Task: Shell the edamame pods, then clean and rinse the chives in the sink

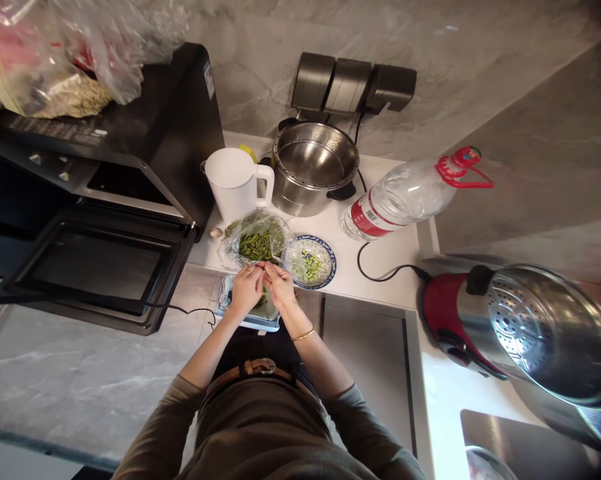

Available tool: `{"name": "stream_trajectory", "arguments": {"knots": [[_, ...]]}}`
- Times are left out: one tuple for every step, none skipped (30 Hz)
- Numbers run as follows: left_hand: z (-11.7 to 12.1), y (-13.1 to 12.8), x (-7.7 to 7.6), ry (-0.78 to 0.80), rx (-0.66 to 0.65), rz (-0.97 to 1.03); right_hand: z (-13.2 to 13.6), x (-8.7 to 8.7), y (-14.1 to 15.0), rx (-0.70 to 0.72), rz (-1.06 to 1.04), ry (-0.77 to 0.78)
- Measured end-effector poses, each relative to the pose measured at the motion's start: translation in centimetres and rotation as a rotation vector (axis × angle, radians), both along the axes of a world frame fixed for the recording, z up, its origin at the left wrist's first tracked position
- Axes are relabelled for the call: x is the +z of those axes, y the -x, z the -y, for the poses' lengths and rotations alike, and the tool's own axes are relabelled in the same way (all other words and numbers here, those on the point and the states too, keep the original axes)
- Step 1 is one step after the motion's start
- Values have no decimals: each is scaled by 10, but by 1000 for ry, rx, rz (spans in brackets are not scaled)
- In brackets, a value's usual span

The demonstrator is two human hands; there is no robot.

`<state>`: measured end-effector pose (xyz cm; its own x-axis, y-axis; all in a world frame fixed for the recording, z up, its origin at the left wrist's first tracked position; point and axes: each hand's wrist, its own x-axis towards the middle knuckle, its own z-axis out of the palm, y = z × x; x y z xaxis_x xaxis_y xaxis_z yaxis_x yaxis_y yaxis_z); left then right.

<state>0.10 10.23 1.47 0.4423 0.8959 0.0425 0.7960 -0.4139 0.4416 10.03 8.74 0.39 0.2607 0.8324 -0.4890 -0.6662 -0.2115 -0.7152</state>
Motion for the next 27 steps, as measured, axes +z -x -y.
{"name": "stream_trajectory", "arguments": {"knots": [[1,-2,0,15,26,39,0,0,1,-9,34,-13],[1,-3,-1,32,47,67,0,-1,3,-19,72,-22],[1,-4,-1,52,61,82,1,-1,5,-33,108,-26],[0,-5,0,72,67,85,1,-3,7,-52,136,-29],[0,-5,1,95,67,80,1,-4,9,-75,155,-30],[-2,-5,2,119,64,73,1,-6,11,-101,168,-32],[-3,-4,2,146,62,71,0,-8,13,-127,177,-32],[-5,-2,3,180,58,82,0,-10,14,-145,186,-28],[-6,-1,4,219,53,106,-1,-12,15,-156,198,-21],[-8,2,4,259,47,141,-1,-13,16,-156,216,-14],[-9,4,4,292,43,181,-2,-15,15,-144,235,-9],[-10,7,3,312,42,218,-3,-16,14,-121,254,-6],[-12,9,3,315,52,246,-3,-17,12,-86,271,-8],[-13,12,3,300,75,261,-3,-17,10,-43,286,-12],[-15,15,2,271,112,264,-3,-17,7,8,296,-16],[-18,18,2,235,160,257,-2,-17,4,64,297,-15],[-21,21,2,198,212,245,-1,-16,2,115,286,-7],[-25,23,2,160,260,231,0,-15,-1,150,261,6],[-30,25,1,126,293,215,1,-15,-4,165,221,25],[-35,27,1,100,305,200,2,-14,-6,159,166,46],[-41,27,0,85,295,186,3,-14,-8,138,106,68],[-46,26,-1,80,267,172,4,-13,-9,109,48,91],[-51,24,-3,84,234,160,4,-13,-10,81,-1,112],[-56,21,-5,93,205,151,4,-13,-11,62,-38,130],[-60,17,-6,104,185,147,4,-14,-12,49,-62,142],[-63,13,-8,112,174,149,4,-14,-13,42,-77,148],[-64,9,-8,118,165,157,4,-15,-14,37,-87,147]]}}
